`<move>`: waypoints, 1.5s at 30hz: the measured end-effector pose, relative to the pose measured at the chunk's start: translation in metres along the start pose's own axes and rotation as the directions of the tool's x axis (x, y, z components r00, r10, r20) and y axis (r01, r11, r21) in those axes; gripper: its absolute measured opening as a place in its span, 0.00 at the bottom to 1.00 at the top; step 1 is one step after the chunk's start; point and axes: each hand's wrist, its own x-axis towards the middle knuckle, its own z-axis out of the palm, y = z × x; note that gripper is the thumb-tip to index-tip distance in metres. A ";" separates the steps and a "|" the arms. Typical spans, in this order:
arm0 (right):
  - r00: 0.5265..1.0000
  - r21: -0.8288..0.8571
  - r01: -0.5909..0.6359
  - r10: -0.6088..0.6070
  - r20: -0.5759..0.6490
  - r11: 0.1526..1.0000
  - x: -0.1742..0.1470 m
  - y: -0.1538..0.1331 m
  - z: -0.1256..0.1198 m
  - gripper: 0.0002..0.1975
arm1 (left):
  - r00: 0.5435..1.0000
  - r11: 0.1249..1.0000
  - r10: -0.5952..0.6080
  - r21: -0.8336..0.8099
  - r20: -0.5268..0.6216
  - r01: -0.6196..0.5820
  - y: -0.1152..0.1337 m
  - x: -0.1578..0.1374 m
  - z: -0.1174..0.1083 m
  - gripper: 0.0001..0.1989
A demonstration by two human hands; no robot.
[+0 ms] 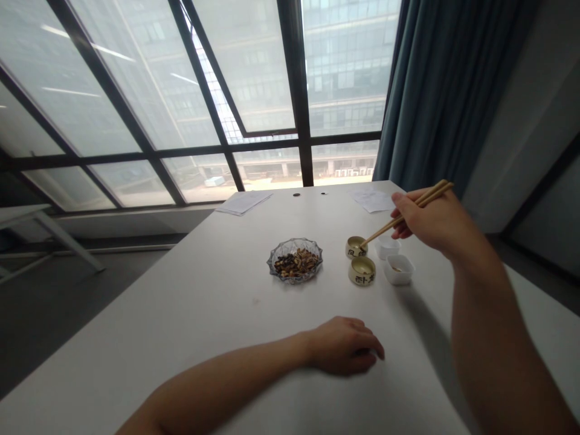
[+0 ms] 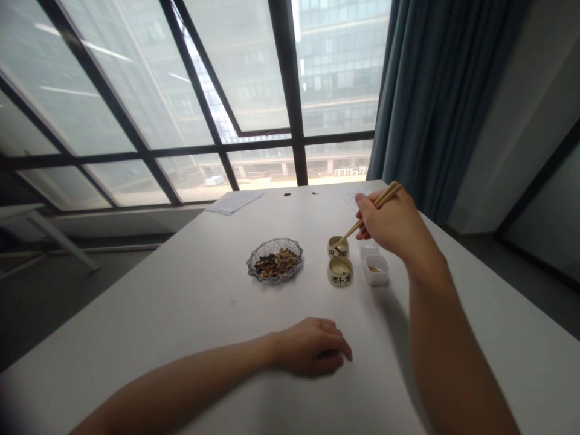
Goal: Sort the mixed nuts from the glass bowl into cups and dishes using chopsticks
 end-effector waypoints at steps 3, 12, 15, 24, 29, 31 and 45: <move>1.000 -0.012 -0.011 0.011 -0.007 1.000 0.000 0.000 0.000 0.15 | 1.000 1.000 -0.002 -0.006 0.005 0.002 0.000 0.000 0.000 0.11; 0.999 -0.028 0.008 -0.009 -0.030 1.000 0.001 0.001 -0.001 0.15 | 1.000 1.000 0.014 0.003 0.006 -0.014 -0.001 0.001 0.001 0.11; 0.999 -0.024 0.010 -0.011 -0.052 1.000 0.003 0.003 -0.001 0.15 | 1.000 1.000 0.019 0.008 0.002 -0.019 -0.001 0.001 0.001 0.10; 0.997 -0.064 0.012 -0.017 -0.073 0.998 0.008 0.009 -0.005 0.15 | 1.000 1.000 0.025 -0.004 -0.009 -0.025 -0.002 -0.001 0.001 0.11; 0.996 -0.067 -0.004 -0.002 -0.086 0.998 0.007 0.008 -0.006 0.15 | 1.000 1.000 0.012 -0.013 0.002 -0.012 -0.002 -0.001 0.001 0.11; 0.995 -0.075 0.000 -0.008 -0.103 0.997 0.008 0.010 -0.008 0.15 | 1.000 1.000 0.003 -0.013 0.009 -0.003 -0.002 0.000 0.001 0.11; 0.947 -0.047 -0.177 0.156 -0.282 0.983 0.060 0.079 -0.007 0.07 | 1.000 1.000 0.008 -0.007 0.007 -0.008 0.001 0.001 -0.002 0.11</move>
